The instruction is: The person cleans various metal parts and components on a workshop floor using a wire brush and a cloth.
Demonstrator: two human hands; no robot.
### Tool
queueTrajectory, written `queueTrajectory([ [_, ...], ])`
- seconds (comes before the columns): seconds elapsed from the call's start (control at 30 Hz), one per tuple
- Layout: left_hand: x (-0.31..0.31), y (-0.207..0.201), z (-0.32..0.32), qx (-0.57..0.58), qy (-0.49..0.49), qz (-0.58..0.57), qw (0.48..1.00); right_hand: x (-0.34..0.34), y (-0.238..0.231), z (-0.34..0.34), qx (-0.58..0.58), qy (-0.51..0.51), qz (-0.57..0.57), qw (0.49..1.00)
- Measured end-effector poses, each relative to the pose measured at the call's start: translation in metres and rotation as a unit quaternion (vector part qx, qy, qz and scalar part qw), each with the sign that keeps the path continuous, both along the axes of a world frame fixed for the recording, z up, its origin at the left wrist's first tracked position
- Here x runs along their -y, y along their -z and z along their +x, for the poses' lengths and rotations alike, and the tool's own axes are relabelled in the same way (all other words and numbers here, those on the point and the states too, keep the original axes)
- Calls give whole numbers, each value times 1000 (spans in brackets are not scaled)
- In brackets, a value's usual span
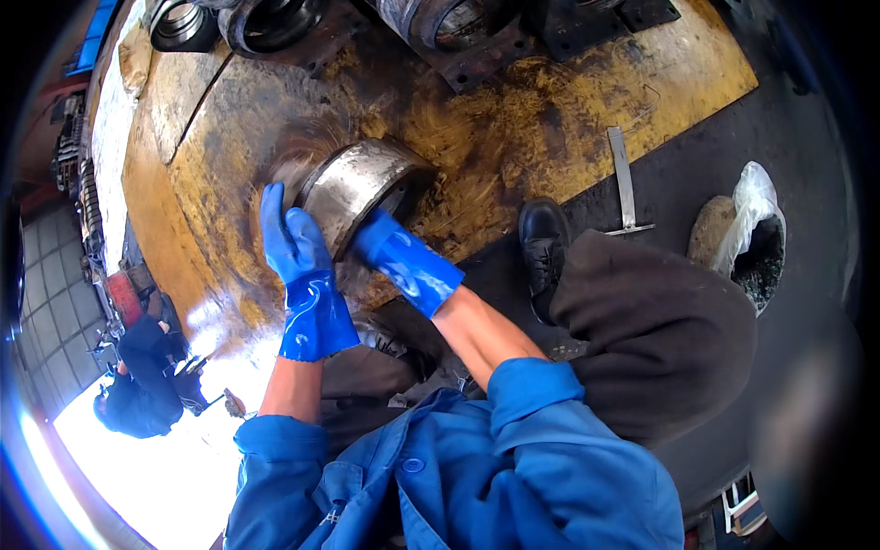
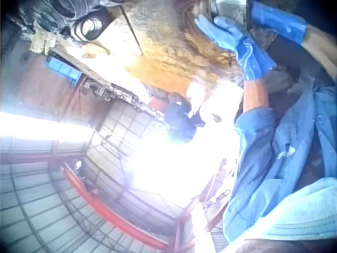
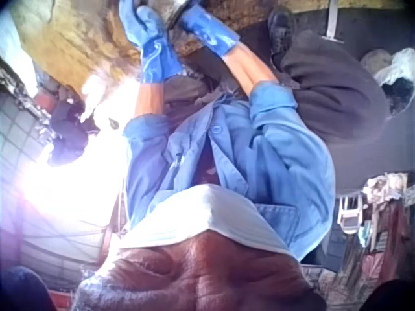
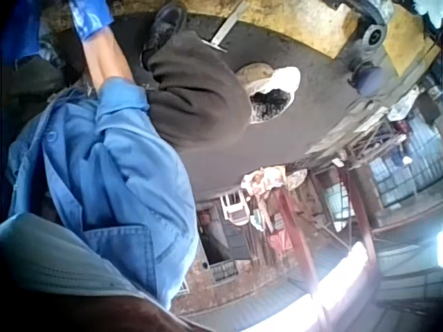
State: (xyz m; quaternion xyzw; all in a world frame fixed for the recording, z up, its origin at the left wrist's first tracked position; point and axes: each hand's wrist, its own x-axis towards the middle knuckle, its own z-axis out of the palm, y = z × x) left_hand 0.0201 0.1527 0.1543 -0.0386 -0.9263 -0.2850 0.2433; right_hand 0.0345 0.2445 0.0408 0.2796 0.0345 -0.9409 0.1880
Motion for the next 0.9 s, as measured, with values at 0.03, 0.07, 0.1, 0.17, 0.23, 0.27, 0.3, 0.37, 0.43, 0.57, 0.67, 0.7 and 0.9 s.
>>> queueTrajectory([
  [0.03, -4, -3, 0, 8, -4, 3, 1000, -2, 2, 3, -40, -38, 7, 998],
  [0.07, -6, -5, 1, 16, -9, 5, 1000, -6, 6, 3, -92, -85, 23, 992],
  [0.1, -2, -3, -1, 1, 5, -14, 1000, -13, 6, -1, -144, -120, 42, 981],
  [0.17, 2, 0, -2, 6, 2, -4, 1000, -25, 7, -12, -223, -162, 89, 957],
  [0.23, 2, 1, 2, 15, -2, 7, 1000, -34, 12, -32, -264, -153, 115, 945],
  [0.27, 1, 2, 2, 17, -6, 15, 1000, -35, 17, -40, -274, -136, 119, 945],
  [0.3, 2, 1, 3, 20, -12, 21, 1000, -32, 23, -46, -278, -114, 117, 947],
  [0.37, 2, 0, 7, 23, -3, 7, 1000, -21, 32, -38, -269, -60, 105, 956],
  [0.43, -7, -3, 4, 17, 3, 10, 1000, -3, 35, -12, -236, 6, 92, 967],
  [0.57, -17, -3, -3, 14, 16, 42, 999, 62, 68, 19, -12, 147, -98, 984],
  [0.67, 13, 1, 2, 4, -10, 26, 1000, 50, 19, -2, -41, 19, -37, 998],
  [0.7, 15, 0, 2, 5, -13, 16, 1000, 35, 11, -14, -72, -6, -15, 997],
  [0.9, 0, 5, 3, 9, 12, 32, 999, -20, 29, -32, -146, 44, 55, 987],
])
